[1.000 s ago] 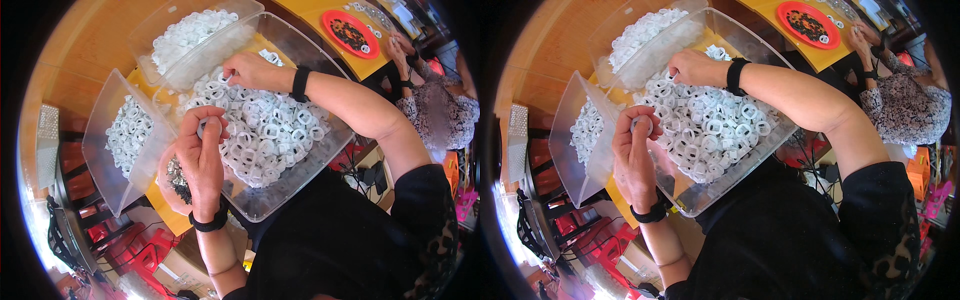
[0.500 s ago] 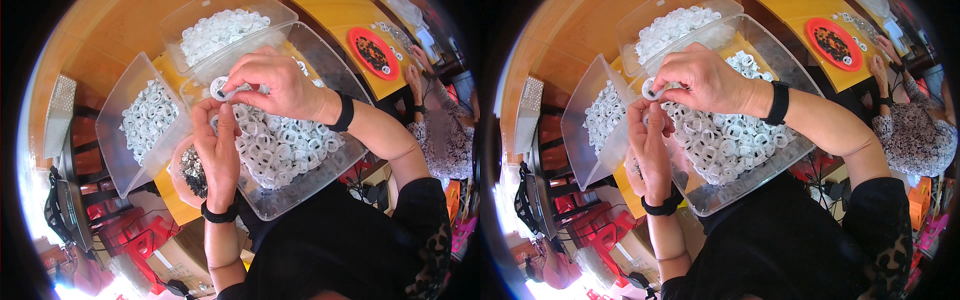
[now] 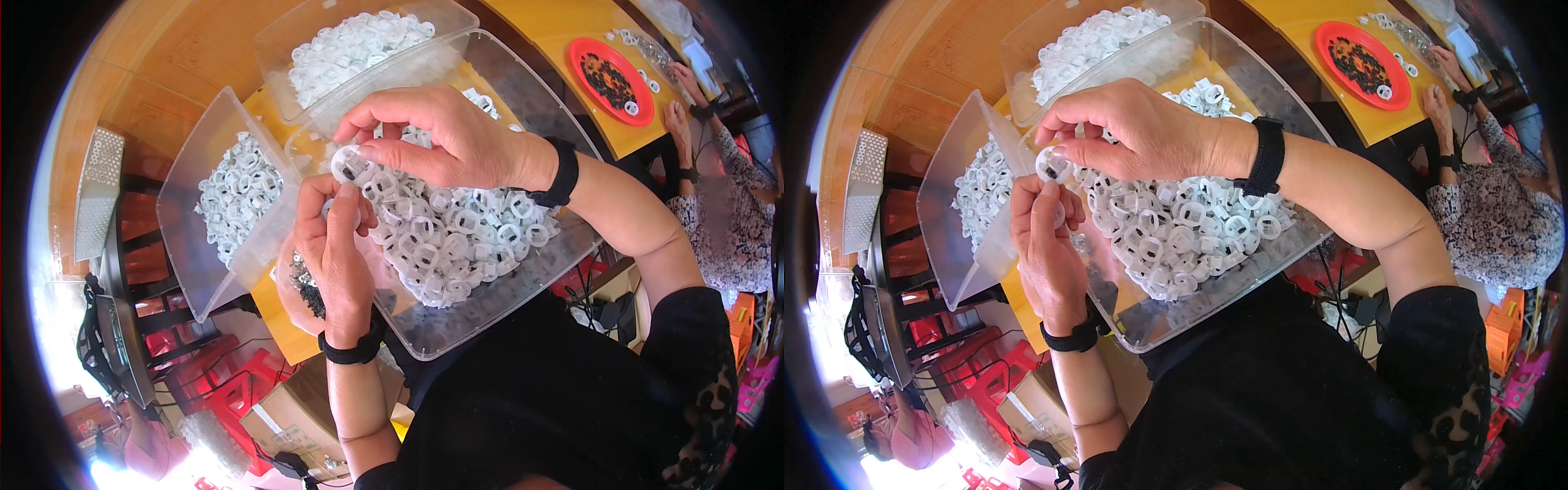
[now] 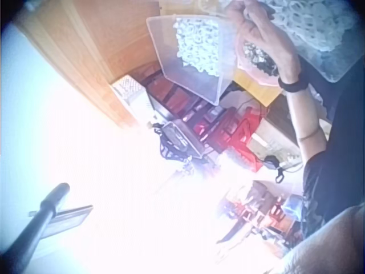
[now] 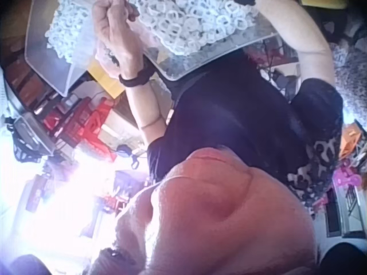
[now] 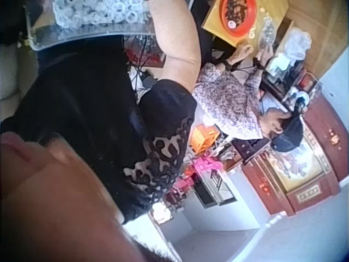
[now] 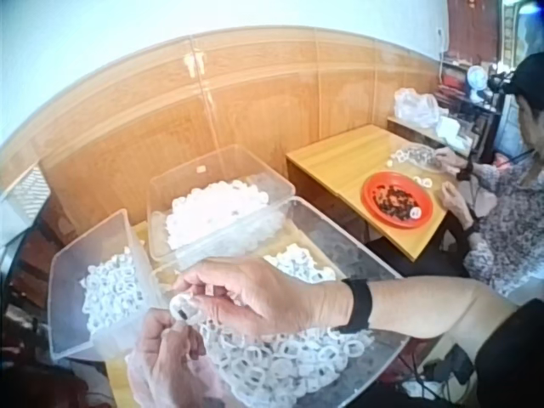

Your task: Assembling small black components into white plastic circular housings manually at a workshop table.

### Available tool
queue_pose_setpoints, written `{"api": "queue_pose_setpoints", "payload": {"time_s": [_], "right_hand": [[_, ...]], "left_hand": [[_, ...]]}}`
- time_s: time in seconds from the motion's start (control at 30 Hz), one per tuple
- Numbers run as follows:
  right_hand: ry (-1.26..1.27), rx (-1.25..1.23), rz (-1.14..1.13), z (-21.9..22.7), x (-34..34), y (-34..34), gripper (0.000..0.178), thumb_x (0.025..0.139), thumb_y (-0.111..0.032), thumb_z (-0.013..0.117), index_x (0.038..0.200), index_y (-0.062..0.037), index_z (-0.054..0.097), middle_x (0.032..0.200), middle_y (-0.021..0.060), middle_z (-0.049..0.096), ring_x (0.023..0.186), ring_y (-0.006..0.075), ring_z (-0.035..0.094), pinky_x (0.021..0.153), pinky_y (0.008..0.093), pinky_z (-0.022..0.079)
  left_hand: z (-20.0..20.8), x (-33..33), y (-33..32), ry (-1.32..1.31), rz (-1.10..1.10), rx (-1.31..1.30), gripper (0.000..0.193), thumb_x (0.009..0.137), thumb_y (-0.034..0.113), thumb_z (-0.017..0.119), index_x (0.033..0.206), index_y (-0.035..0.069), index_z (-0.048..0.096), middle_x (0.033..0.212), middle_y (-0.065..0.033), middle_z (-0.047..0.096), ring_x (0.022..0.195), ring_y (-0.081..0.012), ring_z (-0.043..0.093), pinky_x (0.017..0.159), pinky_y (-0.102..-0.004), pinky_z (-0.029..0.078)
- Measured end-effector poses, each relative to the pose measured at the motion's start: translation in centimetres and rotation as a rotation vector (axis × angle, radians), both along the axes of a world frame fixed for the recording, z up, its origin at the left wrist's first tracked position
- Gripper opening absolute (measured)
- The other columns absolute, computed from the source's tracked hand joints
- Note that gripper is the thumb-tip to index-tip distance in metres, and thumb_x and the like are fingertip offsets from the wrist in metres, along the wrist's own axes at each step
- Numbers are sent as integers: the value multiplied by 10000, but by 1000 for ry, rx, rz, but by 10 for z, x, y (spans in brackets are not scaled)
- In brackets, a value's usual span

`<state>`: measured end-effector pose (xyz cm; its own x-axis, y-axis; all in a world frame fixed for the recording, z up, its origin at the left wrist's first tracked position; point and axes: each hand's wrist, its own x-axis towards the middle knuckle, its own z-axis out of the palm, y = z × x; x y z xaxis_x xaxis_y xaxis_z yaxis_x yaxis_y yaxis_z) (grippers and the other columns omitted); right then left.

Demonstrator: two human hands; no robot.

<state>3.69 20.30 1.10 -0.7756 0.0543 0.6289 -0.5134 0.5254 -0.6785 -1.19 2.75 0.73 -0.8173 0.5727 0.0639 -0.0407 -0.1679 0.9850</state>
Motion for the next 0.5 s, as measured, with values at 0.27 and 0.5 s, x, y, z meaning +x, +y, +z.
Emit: {"api": "queue_pose_setpoints", "payload": {"time_s": [0.27, 0.5], "right_hand": [[-234, -192, 121, 5, 3, 4, 174, 873, -171, 653, 917, -3, 642, 784, 38, 648, 677, 83, 583, 601, 235, 483], [-610, -352, 199, 9, 7, 6, 122, 898, -165, 632, 902, -45, 613, 761, 0, 622, 623, 35, 534, 555, 177, 429]], "left_hand": [[-3, 0, -1, 56, -2, 1, 131, 961, 162, 512, 898, 46, 518, 685, 7, 501, 646, -69, 440, 625, -212, 349], [-3, 2, 1, 77, 75, -40, 147, 982, 170, 491, 962, 33, 542, 699, 2, 511, 648, -70, 452, 626, -207, 369]]}}
